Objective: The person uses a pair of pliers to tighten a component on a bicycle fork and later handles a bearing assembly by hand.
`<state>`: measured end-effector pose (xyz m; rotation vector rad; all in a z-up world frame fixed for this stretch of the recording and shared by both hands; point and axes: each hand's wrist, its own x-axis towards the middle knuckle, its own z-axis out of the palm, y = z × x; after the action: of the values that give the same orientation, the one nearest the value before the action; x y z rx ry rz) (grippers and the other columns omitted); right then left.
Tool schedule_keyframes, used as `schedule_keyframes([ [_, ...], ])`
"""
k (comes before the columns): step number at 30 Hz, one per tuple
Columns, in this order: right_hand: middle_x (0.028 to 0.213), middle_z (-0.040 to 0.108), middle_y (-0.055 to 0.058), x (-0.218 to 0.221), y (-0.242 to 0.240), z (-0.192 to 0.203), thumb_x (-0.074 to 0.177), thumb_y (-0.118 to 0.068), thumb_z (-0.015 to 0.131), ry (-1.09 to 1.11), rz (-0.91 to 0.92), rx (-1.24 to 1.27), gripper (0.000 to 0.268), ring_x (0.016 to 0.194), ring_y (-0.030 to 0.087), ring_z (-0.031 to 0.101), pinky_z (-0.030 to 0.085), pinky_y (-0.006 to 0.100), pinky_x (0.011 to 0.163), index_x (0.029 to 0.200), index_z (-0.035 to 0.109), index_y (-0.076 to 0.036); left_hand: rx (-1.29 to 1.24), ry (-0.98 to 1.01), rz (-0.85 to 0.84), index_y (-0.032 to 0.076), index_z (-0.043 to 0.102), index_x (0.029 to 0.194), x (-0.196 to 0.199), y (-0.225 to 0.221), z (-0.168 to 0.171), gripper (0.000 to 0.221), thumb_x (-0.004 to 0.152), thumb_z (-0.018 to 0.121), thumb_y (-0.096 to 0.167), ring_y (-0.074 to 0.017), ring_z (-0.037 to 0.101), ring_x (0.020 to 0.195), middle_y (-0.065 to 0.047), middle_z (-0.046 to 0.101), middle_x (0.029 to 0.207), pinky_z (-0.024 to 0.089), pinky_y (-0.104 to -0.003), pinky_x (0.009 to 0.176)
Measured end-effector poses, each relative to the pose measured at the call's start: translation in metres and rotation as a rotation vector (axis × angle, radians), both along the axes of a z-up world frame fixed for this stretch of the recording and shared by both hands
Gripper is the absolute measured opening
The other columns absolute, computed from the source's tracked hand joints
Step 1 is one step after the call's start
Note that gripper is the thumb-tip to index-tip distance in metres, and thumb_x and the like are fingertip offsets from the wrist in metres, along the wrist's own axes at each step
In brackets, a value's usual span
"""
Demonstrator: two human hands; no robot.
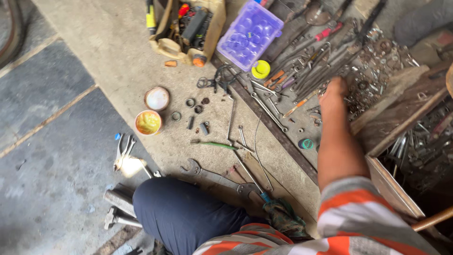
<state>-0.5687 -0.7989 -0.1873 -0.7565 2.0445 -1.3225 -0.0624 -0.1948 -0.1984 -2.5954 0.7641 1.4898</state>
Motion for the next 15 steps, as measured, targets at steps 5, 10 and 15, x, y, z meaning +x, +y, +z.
schedule_keyframes([
  [5,0.103,0.062,0.001,0.086,0.096,-0.025,0.103,-0.024,0.061,-0.458,0.315,-0.382,0.021,0.093,0.018,0.069,0.059,0.031,0.076,0.116,0.056,-0.009,-0.098,-0.13,0.096,0.018,0.068,0.13,0.024,0.085,-0.018,0.058,0.08,0.075,0.046,-0.0335,0.076,0.102,-0.011,0.076,0.12,0.061,-0.045,0.089],
  [10,0.101,0.062,0.001,0.186,0.191,0.027,0.108,-0.018,0.062,-0.514,0.977,-0.198,0.02,0.089,0.015,0.062,0.054,0.03,0.074,0.124,0.061,-0.006,-0.343,-0.313,0.153,0.015,0.07,0.127,0.001,0.139,0.056,0.052,0.083,0.074,0.042,-0.0361,0.073,0.104,-0.013,0.076,0.119,0.059,-0.047,0.088],
  [15,0.093,0.069,0.007,0.27,0.29,0.102,0.109,-0.021,0.059,-0.539,1.535,0.036,0.019,0.083,0.018,0.066,0.054,0.033,0.07,0.116,0.061,-0.003,-0.723,-0.159,0.449,0.011,0.068,0.129,-0.063,0.088,0.176,0.05,0.087,0.07,0.036,-0.0344,0.075,0.101,-0.017,0.073,0.118,0.058,-0.044,0.086],
])
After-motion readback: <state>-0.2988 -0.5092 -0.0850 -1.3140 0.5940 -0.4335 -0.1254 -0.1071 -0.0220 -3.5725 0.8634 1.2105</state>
